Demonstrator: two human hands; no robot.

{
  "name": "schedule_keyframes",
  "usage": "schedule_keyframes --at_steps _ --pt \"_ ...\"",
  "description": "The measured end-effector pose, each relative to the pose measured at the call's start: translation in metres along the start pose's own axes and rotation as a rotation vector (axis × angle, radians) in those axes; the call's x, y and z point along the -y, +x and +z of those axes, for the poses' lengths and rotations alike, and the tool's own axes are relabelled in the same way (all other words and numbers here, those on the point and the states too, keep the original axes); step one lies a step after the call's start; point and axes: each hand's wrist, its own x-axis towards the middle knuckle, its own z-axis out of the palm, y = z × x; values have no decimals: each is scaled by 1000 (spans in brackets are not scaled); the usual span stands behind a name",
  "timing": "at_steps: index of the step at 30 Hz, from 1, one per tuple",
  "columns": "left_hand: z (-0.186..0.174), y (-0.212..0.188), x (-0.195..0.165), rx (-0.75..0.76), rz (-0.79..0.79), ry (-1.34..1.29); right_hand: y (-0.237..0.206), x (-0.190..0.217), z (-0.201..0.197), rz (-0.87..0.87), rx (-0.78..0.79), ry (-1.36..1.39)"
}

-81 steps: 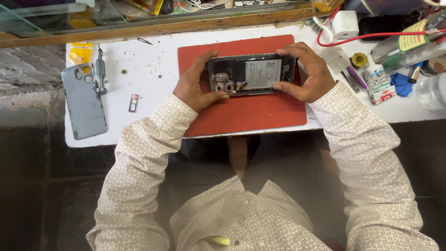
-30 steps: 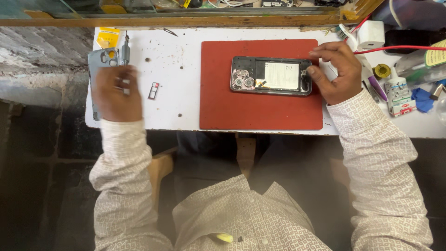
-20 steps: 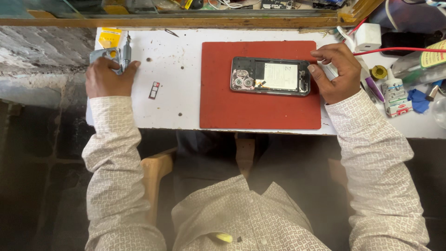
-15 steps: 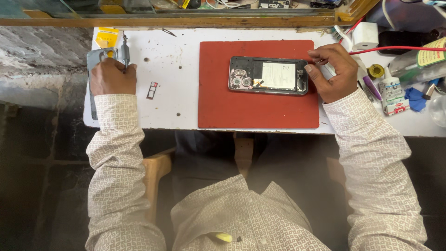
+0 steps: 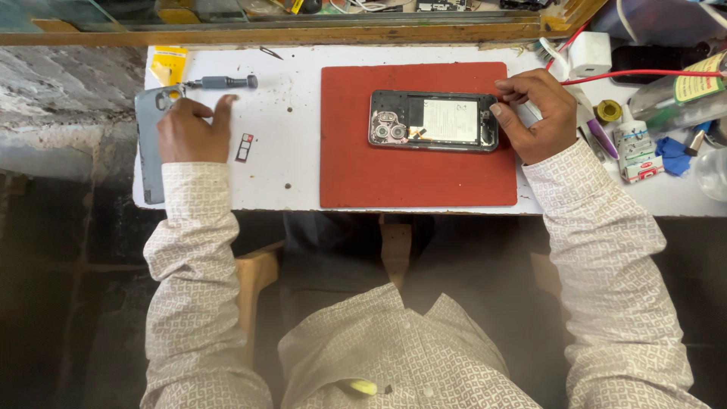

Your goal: The person pries open a smartphone on a red mat, using a metal pry tool to lift the back assembly and disconnect internal components. They remove the battery, lift out the midframe, and place the separated housing and parts on the mat and a yellow card.

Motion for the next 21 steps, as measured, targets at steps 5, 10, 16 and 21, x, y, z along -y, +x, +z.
schedule_keyframes --at_steps 5,10,16,21 --pt "6 10 -11 -212 137 114 1 0 1 4 -3 -15" --pt "-4 44 22 -200 300 139 1 0 0 12 12 -26" --pt "25 59 33 -150 529 316 0 3 1 14 9 -16" --pt "22 65 20 -367 727 362 -2 -1 1 6 5 -8"
